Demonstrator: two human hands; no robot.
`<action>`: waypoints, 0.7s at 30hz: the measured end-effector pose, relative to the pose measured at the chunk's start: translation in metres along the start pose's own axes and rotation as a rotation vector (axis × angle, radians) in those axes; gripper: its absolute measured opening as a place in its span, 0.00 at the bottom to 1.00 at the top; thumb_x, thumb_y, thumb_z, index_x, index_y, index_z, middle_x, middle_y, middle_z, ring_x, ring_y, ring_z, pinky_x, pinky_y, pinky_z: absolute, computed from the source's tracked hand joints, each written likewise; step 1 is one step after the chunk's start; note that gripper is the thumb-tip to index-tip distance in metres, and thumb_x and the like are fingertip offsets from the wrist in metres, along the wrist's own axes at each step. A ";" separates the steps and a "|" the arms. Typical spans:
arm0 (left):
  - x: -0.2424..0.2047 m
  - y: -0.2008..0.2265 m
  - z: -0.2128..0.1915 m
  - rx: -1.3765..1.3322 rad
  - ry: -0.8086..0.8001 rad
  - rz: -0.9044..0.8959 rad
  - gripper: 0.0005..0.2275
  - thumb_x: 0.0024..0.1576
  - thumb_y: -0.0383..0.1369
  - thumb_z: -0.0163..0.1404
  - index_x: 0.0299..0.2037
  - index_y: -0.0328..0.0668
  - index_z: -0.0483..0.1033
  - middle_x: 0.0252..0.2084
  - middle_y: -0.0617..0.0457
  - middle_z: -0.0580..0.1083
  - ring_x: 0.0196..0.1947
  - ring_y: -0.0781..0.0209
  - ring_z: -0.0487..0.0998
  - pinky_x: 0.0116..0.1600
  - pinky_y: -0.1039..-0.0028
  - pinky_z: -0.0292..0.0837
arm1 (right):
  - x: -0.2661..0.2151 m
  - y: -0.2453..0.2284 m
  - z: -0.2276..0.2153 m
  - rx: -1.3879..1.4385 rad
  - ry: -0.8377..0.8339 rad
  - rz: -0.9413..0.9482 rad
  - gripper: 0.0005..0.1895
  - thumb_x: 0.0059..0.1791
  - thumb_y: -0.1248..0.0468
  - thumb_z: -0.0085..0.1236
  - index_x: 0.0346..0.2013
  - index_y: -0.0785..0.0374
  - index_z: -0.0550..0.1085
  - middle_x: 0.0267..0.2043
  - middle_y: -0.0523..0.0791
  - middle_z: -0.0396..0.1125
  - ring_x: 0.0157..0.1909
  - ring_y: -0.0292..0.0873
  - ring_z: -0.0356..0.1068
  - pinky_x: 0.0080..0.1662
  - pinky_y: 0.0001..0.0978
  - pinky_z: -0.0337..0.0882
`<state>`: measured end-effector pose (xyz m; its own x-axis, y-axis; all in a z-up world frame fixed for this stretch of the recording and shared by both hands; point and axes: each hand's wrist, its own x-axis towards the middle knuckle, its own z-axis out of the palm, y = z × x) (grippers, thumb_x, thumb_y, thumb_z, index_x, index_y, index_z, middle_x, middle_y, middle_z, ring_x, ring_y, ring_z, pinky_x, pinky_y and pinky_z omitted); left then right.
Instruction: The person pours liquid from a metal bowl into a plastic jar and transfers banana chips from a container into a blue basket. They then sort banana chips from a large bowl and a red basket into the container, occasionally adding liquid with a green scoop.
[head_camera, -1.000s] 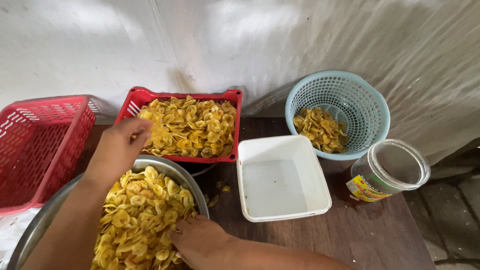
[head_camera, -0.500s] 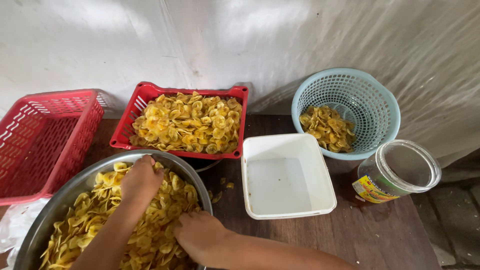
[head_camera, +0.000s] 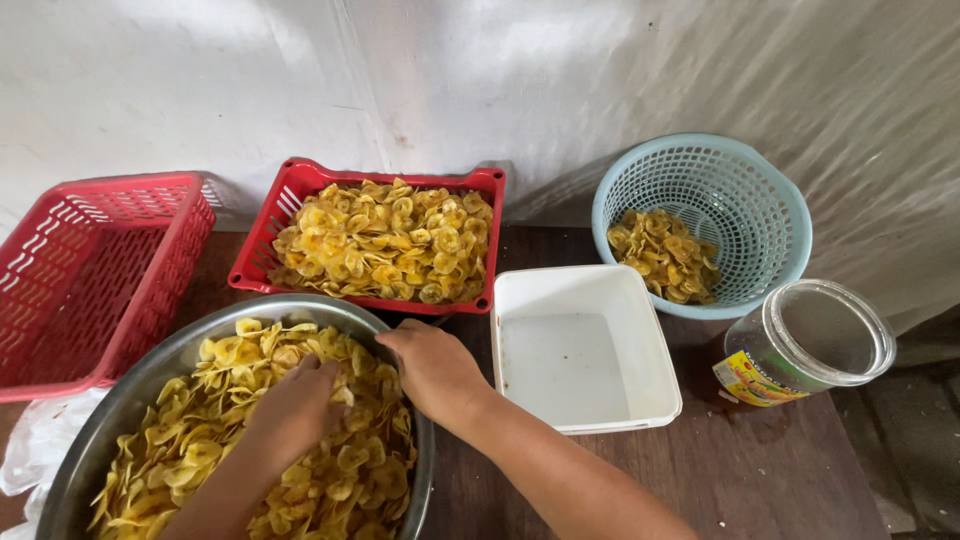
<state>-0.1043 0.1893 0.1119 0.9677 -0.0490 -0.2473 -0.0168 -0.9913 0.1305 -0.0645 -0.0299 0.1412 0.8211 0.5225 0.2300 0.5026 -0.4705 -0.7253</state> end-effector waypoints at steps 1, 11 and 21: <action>0.000 0.000 0.000 -0.022 0.010 0.001 0.21 0.50 0.37 0.61 0.52 0.38 0.72 0.54 0.40 0.73 0.61 0.45 0.71 0.60 0.58 0.69 | 0.000 -0.001 -0.001 -0.061 -0.008 -0.001 0.16 0.49 0.72 0.52 0.51 0.62 0.78 0.48 0.50 0.72 0.51 0.55 0.71 0.51 0.45 0.70; 0.020 -0.029 -0.055 -0.117 0.033 0.058 0.22 0.53 0.41 0.59 0.56 0.42 0.74 0.52 0.43 0.78 0.55 0.46 0.78 0.58 0.59 0.72 | -0.009 -0.020 0.014 -0.466 -0.338 -0.170 0.16 0.42 0.71 0.56 0.43 0.60 0.79 0.47 0.51 0.69 0.58 0.55 0.65 0.56 0.50 0.65; 0.089 0.011 -0.131 -0.183 0.057 0.062 0.18 0.56 0.38 0.58 0.53 0.39 0.76 0.42 0.39 0.80 0.43 0.46 0.83 0.49 0.60 0.76 | -0.002 -0.017 0.058 -0.585 -0.541 -0.441 0.07 0.46 0.65 0.58 0.34 0.63 0.81 0.46 0.50 0.71 0.57 0.53 0.66 0.60 0.53 0.63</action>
